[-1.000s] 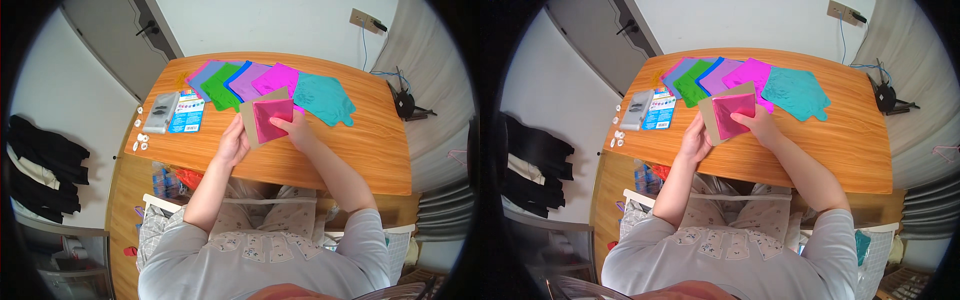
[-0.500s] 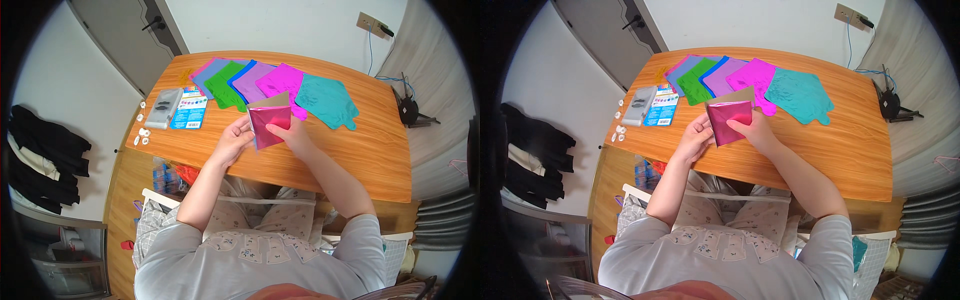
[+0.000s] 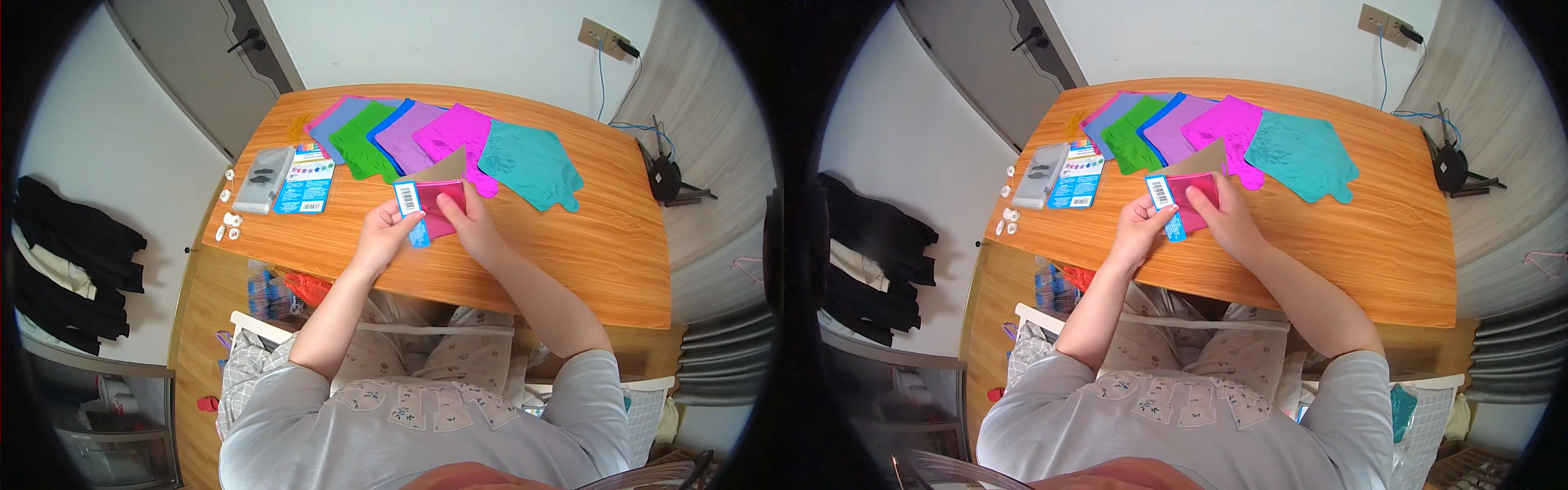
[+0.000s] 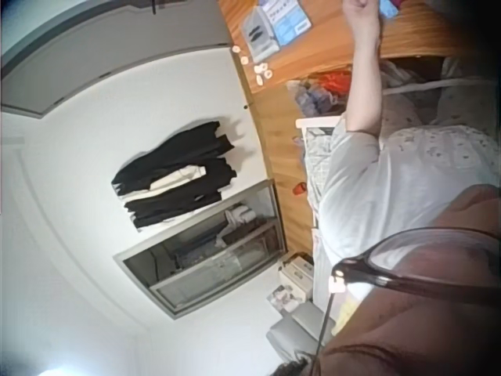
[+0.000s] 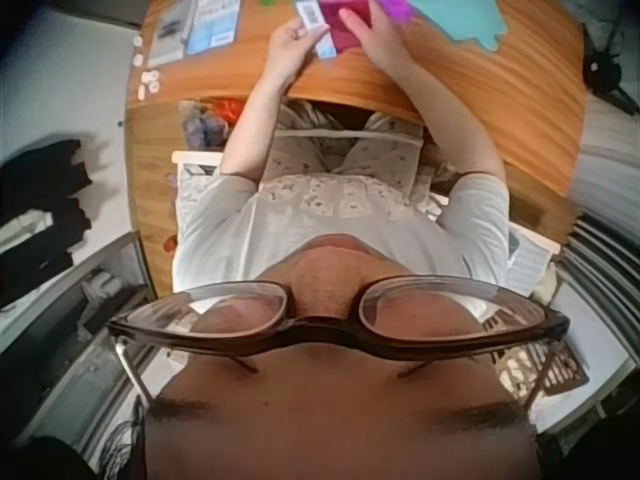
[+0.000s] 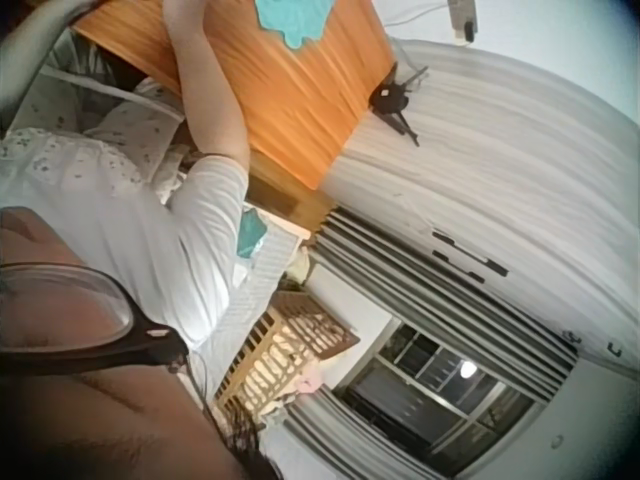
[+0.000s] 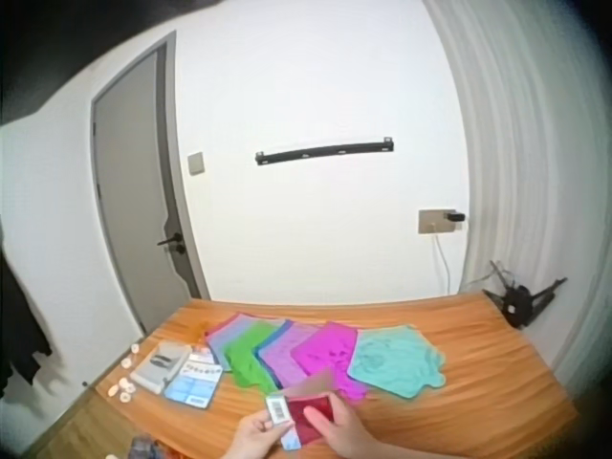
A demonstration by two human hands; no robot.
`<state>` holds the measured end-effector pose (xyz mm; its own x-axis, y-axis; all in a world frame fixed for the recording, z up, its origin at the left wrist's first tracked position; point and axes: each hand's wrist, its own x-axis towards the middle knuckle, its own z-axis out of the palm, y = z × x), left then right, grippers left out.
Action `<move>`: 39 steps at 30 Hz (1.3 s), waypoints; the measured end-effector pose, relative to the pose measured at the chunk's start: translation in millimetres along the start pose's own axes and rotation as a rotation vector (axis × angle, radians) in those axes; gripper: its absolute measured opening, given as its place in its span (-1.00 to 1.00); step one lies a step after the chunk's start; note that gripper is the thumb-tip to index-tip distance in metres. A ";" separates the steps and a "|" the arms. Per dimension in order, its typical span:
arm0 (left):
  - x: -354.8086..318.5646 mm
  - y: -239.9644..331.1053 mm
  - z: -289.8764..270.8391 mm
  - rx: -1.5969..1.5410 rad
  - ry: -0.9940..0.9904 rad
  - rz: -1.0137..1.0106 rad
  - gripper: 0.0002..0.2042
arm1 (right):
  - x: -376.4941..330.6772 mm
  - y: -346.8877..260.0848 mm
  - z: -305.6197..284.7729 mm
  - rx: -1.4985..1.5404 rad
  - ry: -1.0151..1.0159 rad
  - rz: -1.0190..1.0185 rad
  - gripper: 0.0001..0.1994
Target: The person organizes foil balloons on a desk, folds balloons together by hand, and inserts the folded balloons onto packaging cardboard and into a plastic sleeve.
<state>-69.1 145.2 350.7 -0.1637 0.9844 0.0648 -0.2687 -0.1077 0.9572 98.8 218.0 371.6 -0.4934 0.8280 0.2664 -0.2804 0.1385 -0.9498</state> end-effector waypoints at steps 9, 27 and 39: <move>-5.3 1.2 14.0 0.047 -0.066 -0.015 -0.72 | 19.3 10.0 -36.4 0.067 0.025 0.062 -0.82; 0.4 6.0 21.0 -0.522 0.221 0.173 -0.78 | -6.2 19.8 31.6 0.360 -0.037 0.020 -0.64; 3.6 8.7 5.2 -0.348 0.210 0.163 -0.78 | -0.4 15.7 -0.3 0.064 -0.121 0.303 -0.76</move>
<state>-67.2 148.6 360.8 -0.4103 0.9048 0.1143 -0.5214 -0.3355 0.7846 94.9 220.0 356.5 -0.6551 0.7555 -0.0054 -0.1551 -0.1415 -0.9777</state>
